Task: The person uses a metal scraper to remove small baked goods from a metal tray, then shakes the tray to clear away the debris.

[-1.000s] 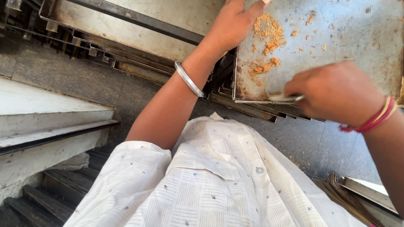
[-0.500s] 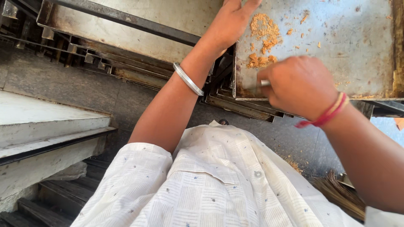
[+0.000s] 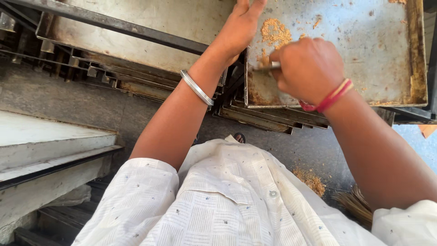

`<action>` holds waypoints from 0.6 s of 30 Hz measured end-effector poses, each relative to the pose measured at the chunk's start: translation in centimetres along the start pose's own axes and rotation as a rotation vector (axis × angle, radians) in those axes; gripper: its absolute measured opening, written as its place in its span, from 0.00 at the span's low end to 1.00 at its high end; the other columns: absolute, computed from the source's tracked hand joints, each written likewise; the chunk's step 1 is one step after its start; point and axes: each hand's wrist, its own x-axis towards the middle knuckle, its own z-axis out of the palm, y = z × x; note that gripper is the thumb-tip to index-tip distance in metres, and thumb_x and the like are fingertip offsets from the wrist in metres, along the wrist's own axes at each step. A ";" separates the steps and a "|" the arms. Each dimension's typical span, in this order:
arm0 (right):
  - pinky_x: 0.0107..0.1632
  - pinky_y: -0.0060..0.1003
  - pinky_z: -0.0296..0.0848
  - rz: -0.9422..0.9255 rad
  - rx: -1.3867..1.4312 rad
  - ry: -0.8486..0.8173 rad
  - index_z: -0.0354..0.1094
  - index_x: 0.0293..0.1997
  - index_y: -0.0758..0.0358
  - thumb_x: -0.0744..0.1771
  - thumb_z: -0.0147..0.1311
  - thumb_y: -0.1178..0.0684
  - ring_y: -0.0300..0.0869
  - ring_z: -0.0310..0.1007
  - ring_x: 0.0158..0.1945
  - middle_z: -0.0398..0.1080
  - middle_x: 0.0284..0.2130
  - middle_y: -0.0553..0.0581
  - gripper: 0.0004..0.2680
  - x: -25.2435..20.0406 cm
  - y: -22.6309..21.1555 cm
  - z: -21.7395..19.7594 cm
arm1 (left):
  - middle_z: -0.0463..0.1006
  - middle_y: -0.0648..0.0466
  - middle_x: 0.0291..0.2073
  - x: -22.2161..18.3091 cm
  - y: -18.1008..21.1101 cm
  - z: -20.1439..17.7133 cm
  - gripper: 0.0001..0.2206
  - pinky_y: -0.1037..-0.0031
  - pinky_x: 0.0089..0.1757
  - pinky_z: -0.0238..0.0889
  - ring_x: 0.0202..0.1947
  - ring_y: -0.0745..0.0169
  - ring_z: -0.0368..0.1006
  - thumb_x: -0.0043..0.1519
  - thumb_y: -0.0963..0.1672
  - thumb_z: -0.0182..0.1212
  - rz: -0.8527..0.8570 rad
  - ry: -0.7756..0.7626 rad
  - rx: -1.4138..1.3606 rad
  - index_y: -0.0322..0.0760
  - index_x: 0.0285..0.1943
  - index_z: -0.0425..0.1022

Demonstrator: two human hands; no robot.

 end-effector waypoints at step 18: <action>0.35 0.49 0.75 0.013 -0.032 -0.209 0.80 0.38 0.43 0.63 0.60 0.47 0.53 0.77 0.31 0.76 0.25 0.56 0.05 -1.4 1.6 -1.0 | 0.56 0.32 0.74 -0.4 0.9 0.4 0.40 0.57 0.69 0.52 0.77 0.38 0.51 0.68 0.63 0.43 0.008 0.036 0.285 0.36 0.81 0.49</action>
